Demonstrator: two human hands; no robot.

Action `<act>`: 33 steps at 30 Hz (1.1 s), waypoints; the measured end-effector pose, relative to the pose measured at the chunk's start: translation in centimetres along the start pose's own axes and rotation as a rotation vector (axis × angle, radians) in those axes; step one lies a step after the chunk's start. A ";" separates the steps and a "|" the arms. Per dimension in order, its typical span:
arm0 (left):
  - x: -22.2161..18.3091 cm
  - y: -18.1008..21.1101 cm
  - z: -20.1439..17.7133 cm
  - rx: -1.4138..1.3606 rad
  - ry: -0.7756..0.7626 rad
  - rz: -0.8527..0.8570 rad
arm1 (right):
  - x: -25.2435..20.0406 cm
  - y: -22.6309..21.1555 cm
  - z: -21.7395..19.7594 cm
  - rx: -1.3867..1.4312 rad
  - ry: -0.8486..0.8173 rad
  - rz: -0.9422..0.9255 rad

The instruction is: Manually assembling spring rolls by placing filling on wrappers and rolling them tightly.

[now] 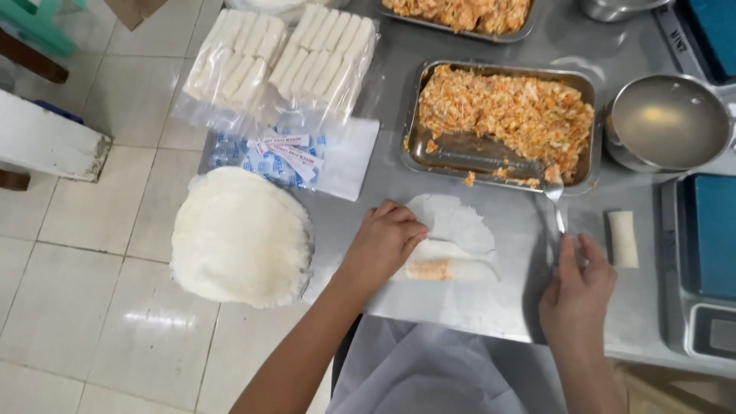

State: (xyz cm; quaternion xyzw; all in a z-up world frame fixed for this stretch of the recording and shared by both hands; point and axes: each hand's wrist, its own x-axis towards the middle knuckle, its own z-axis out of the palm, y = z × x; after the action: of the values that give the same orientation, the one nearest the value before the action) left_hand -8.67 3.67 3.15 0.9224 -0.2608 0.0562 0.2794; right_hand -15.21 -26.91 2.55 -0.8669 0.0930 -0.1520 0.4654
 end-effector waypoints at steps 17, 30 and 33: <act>11.8 1.2 -1.8 -0.087 0.339 -0.138 | -3.5 -7.9 7.2 -0.093 -0.427 -0.719; -5.3 5.7 0.6 0.031 0.226 0.028 | -4.2 -6.7 7.0 -0.495 -0.479 -0.724; -6.0 6.0 0.2 0.012 0.255 0.075 | -4.7 -6.0 6.8 -0.455 -0.436 -0.705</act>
State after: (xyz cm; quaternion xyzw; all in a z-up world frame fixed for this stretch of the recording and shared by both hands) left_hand -16.91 2.04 4.45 0.8990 -0.2570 0.1848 0.3026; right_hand -17.14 -16.87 3.16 -0.9373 -0.2760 -0.0911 0.1923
